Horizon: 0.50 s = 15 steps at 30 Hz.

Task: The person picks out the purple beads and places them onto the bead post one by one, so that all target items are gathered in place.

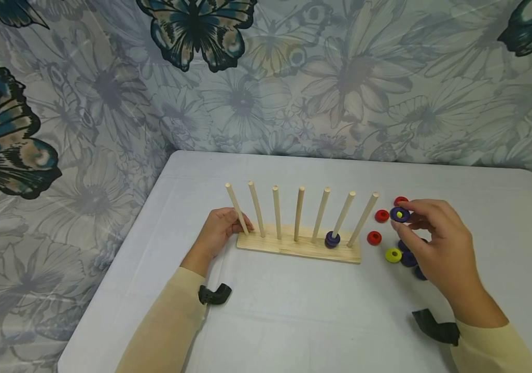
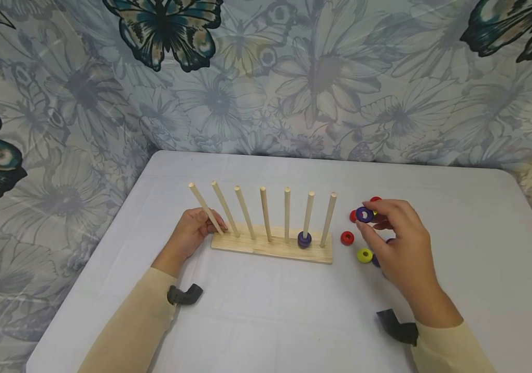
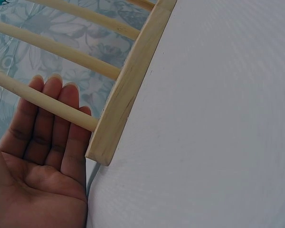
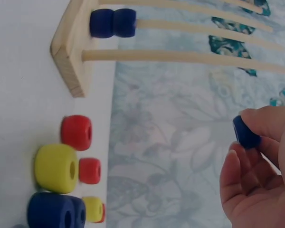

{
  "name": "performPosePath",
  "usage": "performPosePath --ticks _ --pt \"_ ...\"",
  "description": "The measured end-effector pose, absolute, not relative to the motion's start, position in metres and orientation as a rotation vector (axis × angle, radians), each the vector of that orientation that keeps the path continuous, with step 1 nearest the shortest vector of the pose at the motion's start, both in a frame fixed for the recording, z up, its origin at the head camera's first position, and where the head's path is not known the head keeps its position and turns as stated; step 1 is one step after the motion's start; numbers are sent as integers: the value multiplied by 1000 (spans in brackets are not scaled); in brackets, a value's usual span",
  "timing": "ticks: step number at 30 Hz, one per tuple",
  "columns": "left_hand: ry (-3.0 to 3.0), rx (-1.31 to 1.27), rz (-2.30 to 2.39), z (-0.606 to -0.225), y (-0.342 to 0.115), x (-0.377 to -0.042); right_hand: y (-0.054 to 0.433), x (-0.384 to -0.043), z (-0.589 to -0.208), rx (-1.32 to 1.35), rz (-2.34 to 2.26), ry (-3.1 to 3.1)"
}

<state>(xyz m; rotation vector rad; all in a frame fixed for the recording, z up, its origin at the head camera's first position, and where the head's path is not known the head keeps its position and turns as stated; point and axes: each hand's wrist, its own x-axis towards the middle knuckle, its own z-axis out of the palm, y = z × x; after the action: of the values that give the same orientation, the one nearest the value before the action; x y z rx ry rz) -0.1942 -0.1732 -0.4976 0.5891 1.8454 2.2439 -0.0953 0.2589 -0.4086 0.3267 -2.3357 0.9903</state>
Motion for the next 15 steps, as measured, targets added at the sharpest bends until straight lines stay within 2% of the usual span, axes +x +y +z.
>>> performPosePath --ticks 7,15 --pt "1843 596 2243 -497 -173 -194 256 -92 -400 445 1056 -2243" --pt "1862 597 2237 -497 -172 -194 246 -85 -394 439 1040 -2269"
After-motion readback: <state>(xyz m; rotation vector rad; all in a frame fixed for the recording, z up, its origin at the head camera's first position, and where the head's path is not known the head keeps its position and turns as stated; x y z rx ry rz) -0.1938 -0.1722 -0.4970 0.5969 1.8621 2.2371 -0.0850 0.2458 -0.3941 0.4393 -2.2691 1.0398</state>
